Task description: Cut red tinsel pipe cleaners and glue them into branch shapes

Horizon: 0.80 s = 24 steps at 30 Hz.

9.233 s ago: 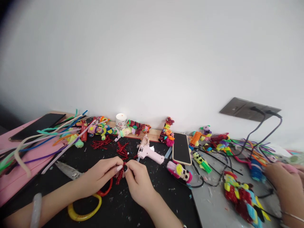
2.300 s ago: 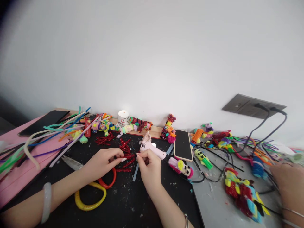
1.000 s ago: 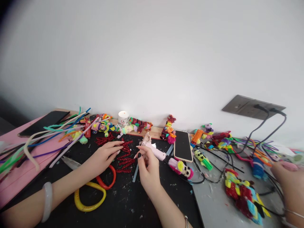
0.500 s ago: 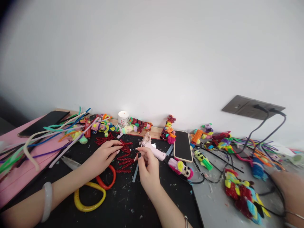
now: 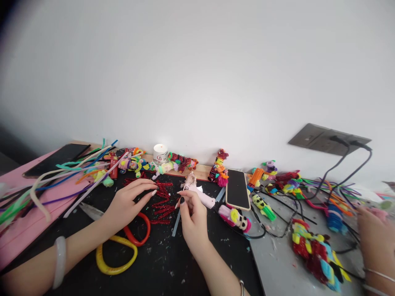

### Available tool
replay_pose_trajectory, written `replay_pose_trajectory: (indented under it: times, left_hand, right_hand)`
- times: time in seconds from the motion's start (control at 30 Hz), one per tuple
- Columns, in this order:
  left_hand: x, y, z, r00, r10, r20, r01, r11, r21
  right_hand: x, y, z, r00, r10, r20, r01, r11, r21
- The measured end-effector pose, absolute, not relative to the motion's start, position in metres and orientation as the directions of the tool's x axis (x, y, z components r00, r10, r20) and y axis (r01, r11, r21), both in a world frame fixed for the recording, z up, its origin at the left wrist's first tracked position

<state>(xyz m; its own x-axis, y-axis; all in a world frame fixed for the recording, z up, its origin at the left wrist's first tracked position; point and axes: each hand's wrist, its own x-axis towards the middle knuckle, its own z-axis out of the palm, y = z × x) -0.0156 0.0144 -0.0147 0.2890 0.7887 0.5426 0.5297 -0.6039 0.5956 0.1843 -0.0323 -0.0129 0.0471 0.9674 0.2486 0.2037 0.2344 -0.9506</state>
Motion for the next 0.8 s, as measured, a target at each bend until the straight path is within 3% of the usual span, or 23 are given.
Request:
replay_pose_trajectory:
  times: [0.33, 0.63, 0.8]
  left_hand:
    - [-0.011, 0.01, -0.008, 0.52, 0.752, 0.405, 0.282, -0.599, 0.75]
    - [-0.009, 0.006, -0.003, 0.502, 0.803, 0.322, 0.245, -0.489, 0.837]
    - [-0.007, 0.005, -0.001, 0.461, 0.875, 0.15, 0.251, -0.29, 0.923]
  right_hand:
    - [0.181, -0.029, -0.013, -0.087, 0.971, 0.221, 0.294, 0.237, -0.926]
    - [0.181, -0.026, -0.017, -0.133, 0.959, 0.251, 0.457, 0.284, -0.843]
    - [0.182, -0.028, -0.018, -0.135, 0.963, 0.233, 0.493, 0.269, -0.827]
